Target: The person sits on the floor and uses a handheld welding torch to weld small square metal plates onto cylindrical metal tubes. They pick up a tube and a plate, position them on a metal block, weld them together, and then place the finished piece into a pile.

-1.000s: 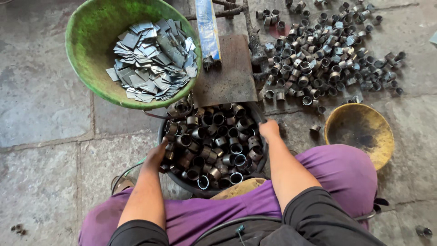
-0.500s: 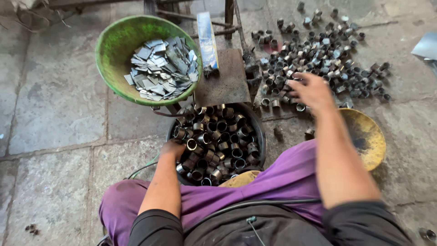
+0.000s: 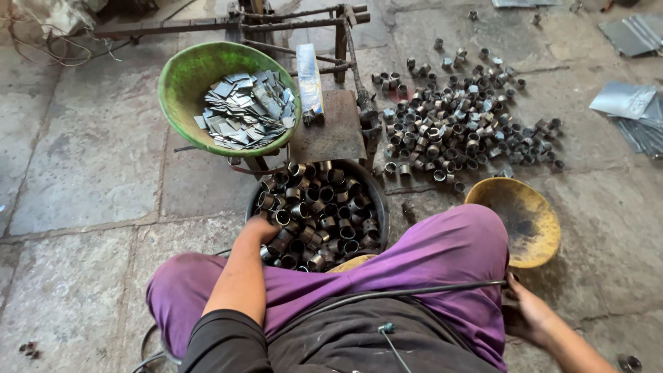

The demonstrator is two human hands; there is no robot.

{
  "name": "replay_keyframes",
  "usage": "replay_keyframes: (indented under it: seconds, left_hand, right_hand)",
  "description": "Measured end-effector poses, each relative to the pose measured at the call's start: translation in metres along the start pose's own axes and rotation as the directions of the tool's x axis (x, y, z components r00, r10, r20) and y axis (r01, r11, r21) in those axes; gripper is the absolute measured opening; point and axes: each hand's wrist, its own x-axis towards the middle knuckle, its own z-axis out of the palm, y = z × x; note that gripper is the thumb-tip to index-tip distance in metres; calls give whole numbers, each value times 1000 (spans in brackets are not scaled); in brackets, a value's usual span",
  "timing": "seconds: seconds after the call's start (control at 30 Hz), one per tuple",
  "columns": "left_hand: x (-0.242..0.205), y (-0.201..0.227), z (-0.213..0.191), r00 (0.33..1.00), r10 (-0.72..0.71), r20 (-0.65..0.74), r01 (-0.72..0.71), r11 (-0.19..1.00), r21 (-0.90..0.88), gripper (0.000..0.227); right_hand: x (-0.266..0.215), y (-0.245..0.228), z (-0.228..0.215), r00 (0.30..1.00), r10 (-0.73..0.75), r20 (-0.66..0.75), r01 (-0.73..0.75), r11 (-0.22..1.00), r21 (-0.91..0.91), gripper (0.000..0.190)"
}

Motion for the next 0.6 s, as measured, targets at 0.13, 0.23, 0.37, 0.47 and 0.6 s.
replay_keyframes:
  seconds: [0.13,0.23,0.37,0.47,0.6]
  left_hand:
    - [-7,21,6,996,8,84,-9,1000,15,67]
    - [-13,35,5,994,64,91,-67,997,34,76]
    - [-30,41,2,989,77,130,-86,994,68,76]
    - [-54,41,-4,990,133,37,-134,991,17,69]
    - [-62,45,-26,985,35,170,-47,997,64,53]
  right_hand:
    - [29,5,16,924,-382,38,360,897,258,41]
    - [44,-10,20,920,-392,-1,371,872,320,34]
    - [45,-35,16,843,-475,-253,537,774,336,16]
    - [15,-73,23,715,-622,-319,699,647,304,17]
    - [-61,-129,55,411,-888,-205,856,299,422,26]
